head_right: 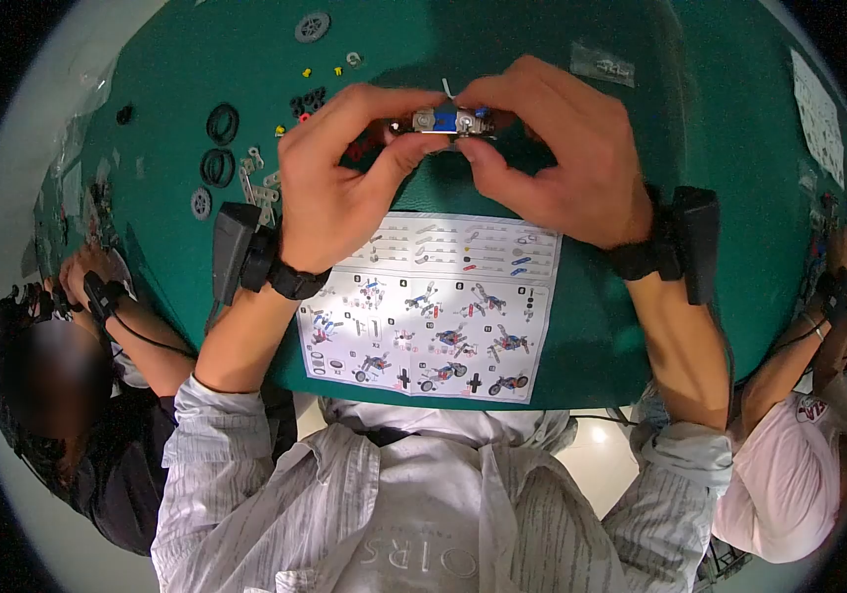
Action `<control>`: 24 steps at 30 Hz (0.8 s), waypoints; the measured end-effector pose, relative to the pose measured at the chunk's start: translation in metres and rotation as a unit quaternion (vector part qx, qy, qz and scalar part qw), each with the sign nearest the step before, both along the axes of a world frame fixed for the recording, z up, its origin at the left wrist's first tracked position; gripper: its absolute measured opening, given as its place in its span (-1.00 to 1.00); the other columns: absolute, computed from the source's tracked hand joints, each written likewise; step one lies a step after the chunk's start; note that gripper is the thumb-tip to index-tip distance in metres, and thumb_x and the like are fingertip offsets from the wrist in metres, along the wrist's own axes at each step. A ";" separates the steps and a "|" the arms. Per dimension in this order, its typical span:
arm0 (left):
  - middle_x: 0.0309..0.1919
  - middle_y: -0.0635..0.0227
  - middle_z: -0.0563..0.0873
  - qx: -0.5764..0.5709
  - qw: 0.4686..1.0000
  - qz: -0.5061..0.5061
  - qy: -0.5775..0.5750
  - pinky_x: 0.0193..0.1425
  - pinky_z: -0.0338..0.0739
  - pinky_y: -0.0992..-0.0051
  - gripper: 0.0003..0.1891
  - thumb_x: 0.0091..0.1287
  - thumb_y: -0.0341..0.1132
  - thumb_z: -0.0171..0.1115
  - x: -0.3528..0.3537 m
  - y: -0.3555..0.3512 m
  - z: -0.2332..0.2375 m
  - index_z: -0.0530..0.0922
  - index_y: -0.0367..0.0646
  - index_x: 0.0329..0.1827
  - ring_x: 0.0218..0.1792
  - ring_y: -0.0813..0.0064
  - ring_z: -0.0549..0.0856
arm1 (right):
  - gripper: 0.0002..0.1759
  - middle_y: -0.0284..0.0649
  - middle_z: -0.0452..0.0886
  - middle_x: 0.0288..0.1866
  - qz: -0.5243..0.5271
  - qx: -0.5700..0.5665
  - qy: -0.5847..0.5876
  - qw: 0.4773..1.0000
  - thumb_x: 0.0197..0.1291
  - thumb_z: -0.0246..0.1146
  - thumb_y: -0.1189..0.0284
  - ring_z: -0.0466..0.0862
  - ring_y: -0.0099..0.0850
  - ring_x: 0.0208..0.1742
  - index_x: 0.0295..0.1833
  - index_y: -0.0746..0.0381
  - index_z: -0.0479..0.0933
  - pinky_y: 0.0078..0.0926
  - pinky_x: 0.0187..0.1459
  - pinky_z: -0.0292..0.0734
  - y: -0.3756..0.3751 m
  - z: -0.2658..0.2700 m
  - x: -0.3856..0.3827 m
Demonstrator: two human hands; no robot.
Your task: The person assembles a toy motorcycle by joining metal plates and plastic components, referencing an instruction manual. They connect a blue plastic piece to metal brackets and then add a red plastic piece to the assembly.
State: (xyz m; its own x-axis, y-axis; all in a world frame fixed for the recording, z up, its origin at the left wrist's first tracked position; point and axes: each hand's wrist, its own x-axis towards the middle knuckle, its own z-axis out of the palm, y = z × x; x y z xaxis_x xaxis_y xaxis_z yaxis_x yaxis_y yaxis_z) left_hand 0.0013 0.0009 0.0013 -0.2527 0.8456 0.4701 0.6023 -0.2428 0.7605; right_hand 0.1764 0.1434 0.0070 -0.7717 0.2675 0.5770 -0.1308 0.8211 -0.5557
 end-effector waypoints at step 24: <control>-0.25 0.37 0.82 -0.001 1.000 0.021 0.001 -0.23 0.59 0.60 -0.72 0.18 -0.43 0.62 0.001 -0.002 0.000 0.81 -0.17 -0.03 -0.33 0.59 0.73 | -0.64 -0.19 0.72 -0.20 -0.011 -0.021 -0.012 1.000 0.08 0.51 0.55 0.73 -0.35 -0.34 0.03 0.28 0.67 -0.50 -0.35 0.62 -0.003 -0.002 0.003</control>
State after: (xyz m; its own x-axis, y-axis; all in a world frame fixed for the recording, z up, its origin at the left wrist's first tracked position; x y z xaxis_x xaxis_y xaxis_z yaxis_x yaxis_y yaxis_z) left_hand 0.0019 -0.0015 0.0018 -0.2863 0.8355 0.4691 0.6134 -0.2163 0.7596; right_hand 0.1792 0.1408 0.0052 -0.7791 0.3076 0.5462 -0.0999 0.7993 -0.5926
